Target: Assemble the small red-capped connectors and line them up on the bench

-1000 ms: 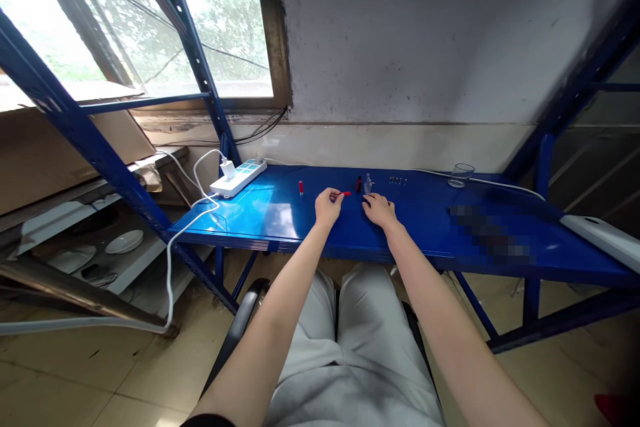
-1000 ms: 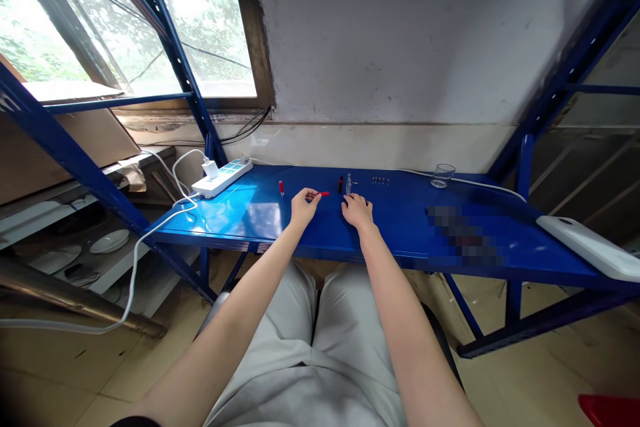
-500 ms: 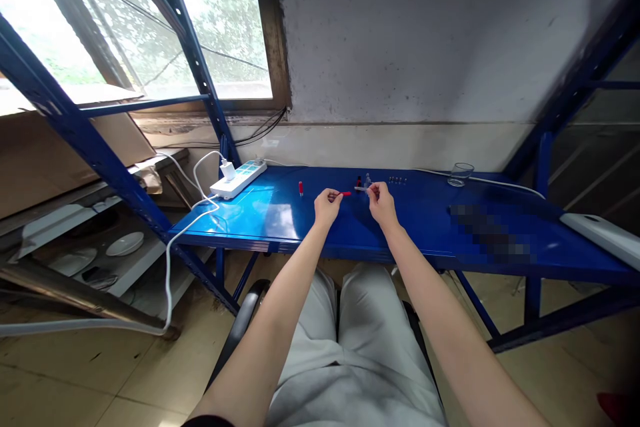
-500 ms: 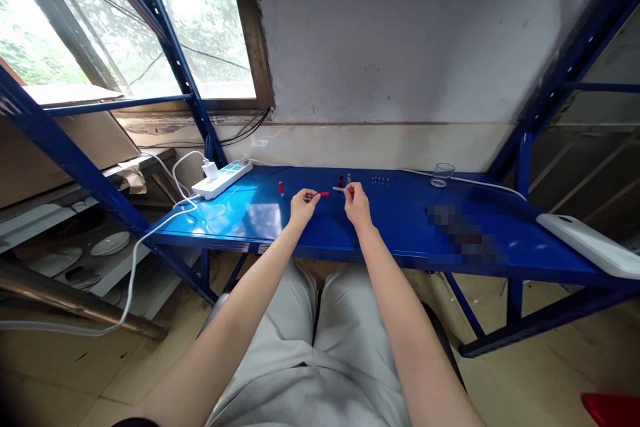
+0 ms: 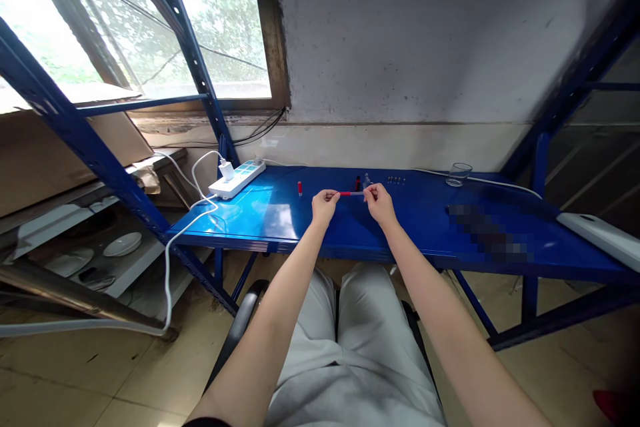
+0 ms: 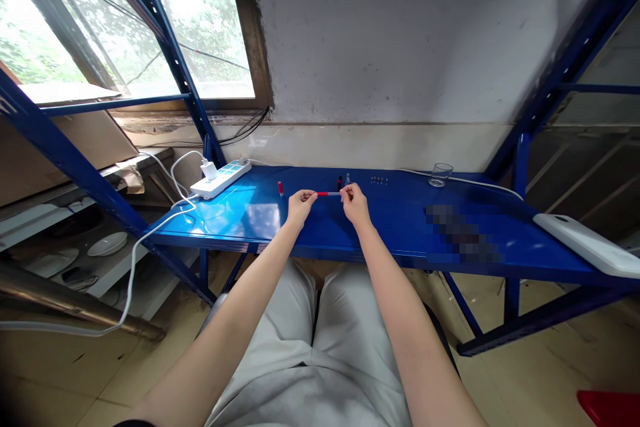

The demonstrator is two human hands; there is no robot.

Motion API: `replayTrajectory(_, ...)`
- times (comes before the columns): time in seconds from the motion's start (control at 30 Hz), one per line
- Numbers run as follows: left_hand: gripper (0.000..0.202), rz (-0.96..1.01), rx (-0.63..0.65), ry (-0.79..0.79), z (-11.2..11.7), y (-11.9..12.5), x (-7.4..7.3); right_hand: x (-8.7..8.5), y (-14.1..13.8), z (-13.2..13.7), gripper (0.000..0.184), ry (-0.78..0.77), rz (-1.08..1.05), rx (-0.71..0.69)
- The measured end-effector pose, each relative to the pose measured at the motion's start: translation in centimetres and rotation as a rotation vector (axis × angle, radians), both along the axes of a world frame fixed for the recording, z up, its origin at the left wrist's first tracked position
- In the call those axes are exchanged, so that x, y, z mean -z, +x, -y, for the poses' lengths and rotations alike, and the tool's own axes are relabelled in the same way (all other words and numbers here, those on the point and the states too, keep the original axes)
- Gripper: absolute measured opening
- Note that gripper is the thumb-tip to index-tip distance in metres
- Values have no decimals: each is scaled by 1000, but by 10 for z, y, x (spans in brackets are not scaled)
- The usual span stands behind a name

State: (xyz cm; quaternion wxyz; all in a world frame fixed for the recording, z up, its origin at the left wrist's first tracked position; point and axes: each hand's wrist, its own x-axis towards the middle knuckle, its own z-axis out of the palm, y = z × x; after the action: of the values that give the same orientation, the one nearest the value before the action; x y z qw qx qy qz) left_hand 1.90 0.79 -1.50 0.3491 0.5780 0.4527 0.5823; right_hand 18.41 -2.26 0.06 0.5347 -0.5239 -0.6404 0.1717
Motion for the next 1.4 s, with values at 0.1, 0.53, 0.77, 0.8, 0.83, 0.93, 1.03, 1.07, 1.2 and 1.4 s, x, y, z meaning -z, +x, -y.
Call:
replayTrajectory(0.1,19,33,42,-12,2,0,-1,3,1,-5,25,-8,-67,-26)
replayTrajectory(0.53,21,42,286,-19,8,7,-9,11,1,-13,33,-43,-138,-60)
replayTrajectory(0.77,22,-36,265,36,9,7,-8,13,-1,-8,34,-44,125,26)
replayTrajectory(0.8,22,-59,258,53,8,7,-7,12,-2,-7,34,-47,157,31)
replayTrajectory(0.83,22,-85,249,67,8,7,-6,12,-2,-7,35,-51,183,38)
replayTrajectory(0.93,21,-143,226,95,7,7,-4,12,-1,-6,35,-78,238,47)
replayTrajectory(1.03,19,-160,208,111,8,7,-4,10,-1,-5,35,-113,293,35)
replayTrajectory(1.07,19,-164,201,116,9,8,-5,10,-1,-4,35,-122,307,26)
replayTrajectory(1.2,17,-184,200,153,13,9,-8,7,-3,-1,35,-138,334,19)
replayTrajectory(1.4,13,-264,213,219,10,10,-12,6,-2,0,36,-146,358,53)
